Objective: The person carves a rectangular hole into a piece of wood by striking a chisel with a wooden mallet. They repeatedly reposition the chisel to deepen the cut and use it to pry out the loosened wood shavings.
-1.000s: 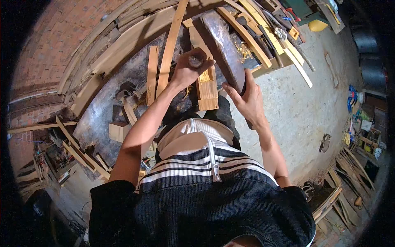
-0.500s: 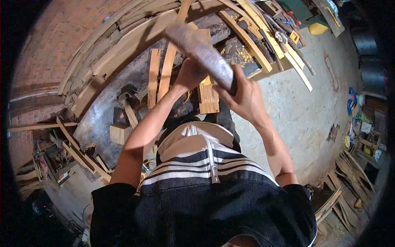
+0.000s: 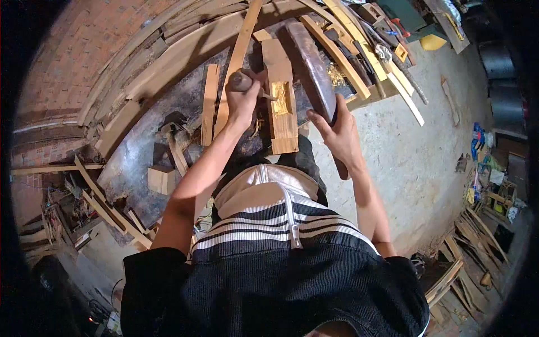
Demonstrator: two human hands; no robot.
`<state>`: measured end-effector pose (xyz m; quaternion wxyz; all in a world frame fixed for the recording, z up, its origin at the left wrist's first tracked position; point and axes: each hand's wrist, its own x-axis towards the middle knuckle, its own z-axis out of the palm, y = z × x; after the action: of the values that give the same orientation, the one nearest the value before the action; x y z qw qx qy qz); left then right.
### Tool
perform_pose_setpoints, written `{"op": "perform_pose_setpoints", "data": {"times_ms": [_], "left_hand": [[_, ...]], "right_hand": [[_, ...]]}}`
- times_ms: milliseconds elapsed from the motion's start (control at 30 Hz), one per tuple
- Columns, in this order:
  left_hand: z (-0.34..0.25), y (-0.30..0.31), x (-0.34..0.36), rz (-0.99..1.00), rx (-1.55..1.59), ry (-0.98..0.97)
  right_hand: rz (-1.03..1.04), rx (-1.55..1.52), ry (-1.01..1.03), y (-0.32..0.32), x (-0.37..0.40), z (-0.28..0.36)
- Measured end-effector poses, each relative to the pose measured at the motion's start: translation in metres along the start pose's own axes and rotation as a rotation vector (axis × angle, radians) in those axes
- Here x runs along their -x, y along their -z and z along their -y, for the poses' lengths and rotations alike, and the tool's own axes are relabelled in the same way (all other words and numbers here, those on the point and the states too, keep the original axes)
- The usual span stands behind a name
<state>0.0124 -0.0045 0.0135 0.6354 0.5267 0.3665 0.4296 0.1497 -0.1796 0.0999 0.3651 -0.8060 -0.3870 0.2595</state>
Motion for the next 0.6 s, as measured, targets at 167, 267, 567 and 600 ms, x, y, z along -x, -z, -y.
{"op": "perform_pose_setpoints", "data": {"times_ms": [167, 267, 567, 600], "left_hand": [[0.003, -0.004, 0.004, 0.005, -0.025, -0.031], [-0.006, -0.009, 0.001, 0.213, -0.178, -0.168], [0.005, -0.015, -0.009, 0.257, -0.110, -0.099], [0.004, -0.016, -0.009, 0.255, -0.110, -0.100]], "right_hand": [[-0.009, 0.067, -0.061, 0.003, 0.010, -0.015], [-0.040, 0.091, -0.024, 0.001, 0.014, -0.022], [-0.044, 0.113, 0.041, -0.006, 0.016, -0.023], [-0.041, 0.116, 0.054, -0.007, 0.015, -0.023]]}}
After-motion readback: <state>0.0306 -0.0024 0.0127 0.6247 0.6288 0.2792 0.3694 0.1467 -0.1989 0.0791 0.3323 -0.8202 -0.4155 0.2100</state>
